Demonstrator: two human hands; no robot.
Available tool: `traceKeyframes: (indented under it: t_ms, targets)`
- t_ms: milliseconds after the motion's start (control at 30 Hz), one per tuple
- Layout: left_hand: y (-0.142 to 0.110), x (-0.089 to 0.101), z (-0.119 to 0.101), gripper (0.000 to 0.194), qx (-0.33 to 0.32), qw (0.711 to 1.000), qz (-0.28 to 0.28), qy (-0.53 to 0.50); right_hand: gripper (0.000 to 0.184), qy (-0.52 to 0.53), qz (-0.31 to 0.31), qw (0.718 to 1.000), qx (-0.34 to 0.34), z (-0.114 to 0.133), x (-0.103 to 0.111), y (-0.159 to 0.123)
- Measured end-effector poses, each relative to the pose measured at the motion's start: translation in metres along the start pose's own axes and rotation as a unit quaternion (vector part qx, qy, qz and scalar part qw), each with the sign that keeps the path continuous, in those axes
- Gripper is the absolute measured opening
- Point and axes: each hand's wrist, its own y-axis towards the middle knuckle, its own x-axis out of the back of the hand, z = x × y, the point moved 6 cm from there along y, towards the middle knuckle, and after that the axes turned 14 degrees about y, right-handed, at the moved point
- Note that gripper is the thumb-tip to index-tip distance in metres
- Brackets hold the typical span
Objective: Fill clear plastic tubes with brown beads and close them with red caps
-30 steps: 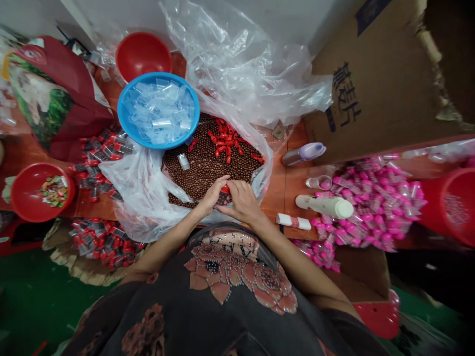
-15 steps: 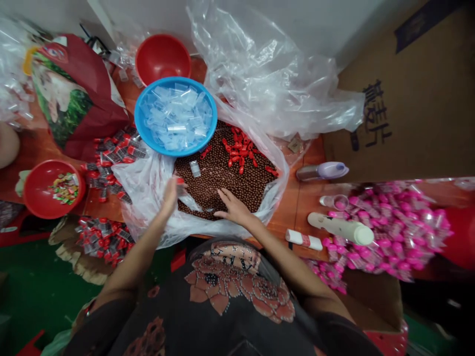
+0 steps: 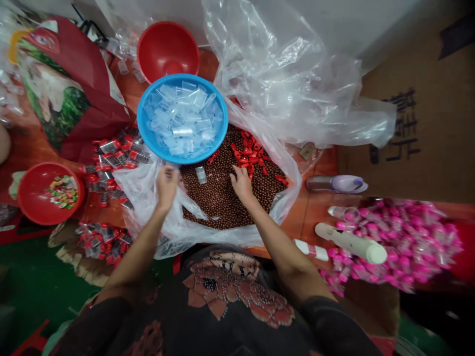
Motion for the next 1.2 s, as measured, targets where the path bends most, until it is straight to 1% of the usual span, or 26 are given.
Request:
traceKeyframes:
  t_ms: [33,67,100,133,167,233,300,333,400,467,533,567,633,700,767,800,833,867,900,933,967,1000,1033,1067,1100,1200]
  targets:
    - [-0.018,-0.032,-0.006,0.028,0.006,0.998,0.062,0.002,0.040,0.013,0.011,1.000,0.005,0.005,-0.009,0.004]
    - [-0.031,-0.058,-0.010,0.035,0.007,0.995,0.099,0.018,0.038,0.030,0.030,0.999,0.009,0.010,-0.021,0.006]
    - [-0.040,-0.078,-0.014,0.040,0.005,0.993,0.112,0.044,0.037,0.049,0.052,0.997,0.009,0.016,-0.033,0.008]
    - [-0.045,-0.093,-0.016,0.042,0.003,0.991,0.118,0.066,0.039,0.069,0.071,0.995,0.004,0.021,-0.046,0.009]
    - [-0.046,-0.104,-0.017,0.041,-0.007,0.989,0.123,0.087,0.042,0.087,0.082,0.993,-0.006,0.024,-0.057,0.010]
    - [-0.044,-0.117,-0.020,0.035,-0.043,0.983,0.142,0.108,0.051,0.115,0.081,0.990,-0.033,0.027,-0.073,0.010]
    - [-0.042,-0.122,-0.021,0.031,-0.084,0.976,0.167,0.110,0.059,0.131,0.067,0.987,-0.066,0.022,-0.079,0.008]
    - [-0.043,-0.123,-0.022,0.031,-0.100,0.973,0.177,0.107,0.059,0.140,0.060,0.985,-0.083,0.017,-0.079,0.007]
    - [-0.050,-0.125,-0.022,0.031,-0.122,0.968,0.199,0.097,0.051,0.164,0.056,0.978,-0.112,0.005,-0.075,0.004]
    - [-0.059,-0.129,-0.024,0.032,-0.127,0.961,0.230,0.082,0.033,0.192,0.063,0.971,-0.124,-0.004,-0.070,0.000]
    - [-0.068,-0.132,-0.026,0.033,-0.111,0.957,0.260,0.057,0.019,0.209,0.074,0.967,-0.125,-0.008,-0.066,-0.006]
    - [-0.070,-0.133,-0.027,0.033,-0.099,0.957,0.270,0.044,0.017,0.222,0.075,0.964,-0.125,-0.009,-0.064,-0.008]
    - [-0.072,-0.130,-0.029,0.034,-0.082,0.956,0.280,0.018,0.019,0.268,0.065,0.952,-0.133,-0.007,-0.060,-0.014]
    - [-0.073,-0.126,-0.026,0.033,-0.070,0.951,0.300,-0.006,0.026,0.333,0.033,0.930,-0.153,-0.005,-0.051,-0.017]
    - [-0.076,-0.123,-0.015,0.031,-0.043,0.940,0.339,-0.023,0.032,0.389,-0.006,0.905,-0.171,-0.006,-0.033,-0.015]
    - [-0.079,-0.122,-0.008,0.032,-0.023,0.932,0.360,-0.030,0.035,0.405,-0.017,0.898,-0.172,-0.008,-0.021,-0.012]
    - [-0.084,-0.121,-0.002,0.033,-0.002,0.924,0.380,-0.037,0.038,0.409,-0.021,0.898,-0.162,-0.009,-0.007,-0.007]
    - [-0.090,-0.121,0.003,0.036,0.016,0.917,0.396,-0.046,0.042,0.396,-0.011,0.907,-0.143,-0.010,0.007,0.000]
    - [-0.096,-0.122,0.006,0.038,0.027,0.911,0.408,-0.056,0.047,0.360,-0.006,0.926,-0.115,-0.012,0.022,0.006]
    - [-0.102,-0.124,0.005,0.038,0.028,0.907,0.416,-0.065,0.050,0.301,-0.016,0.950,-0.083,-0.015,0.038,0.011]
    - [-0.107,-0.128,0.002,0.037,0.021,0.905,0.418,-0.069,0.050,0.229,-0.036,0.971,-0.051,-0.017,0.053,0.015]
    - [-0.111,-0.133,-0.004,0.035,0.004,0.907,0.415,-0.066,0.047,0.153,-0.054,0.986,-0.026,-0.020,0.065,0.017]
    - [-0.114,-0.139,-0.012,0.033,-0.019,0.911,0.407,-0.054,0.044,0.082,-0.062,0.995,-0.010,-0.023,0.073,0.017]
    - [-0.116,-0.146,-0.021,0.032,-0.046,0.915,0.398,-0.036,0.043,0.022,-0.056,0.998,-0.001,-0.026,0.076,0.017]
    - [-0.118,-0.154,-0.031,0.031,-0.073,0.917,0.392,-0.013,0.042,-0.024,-0.036,0.999,0.001,-0.030,0.075,0.015]
    - [-0.120,-0.178,-0.055,0.030,-0.127,0.911,0.389,0.045,0.043,-0.092,0.038,0.995,-0.001,-0.038,0.063,0.002]
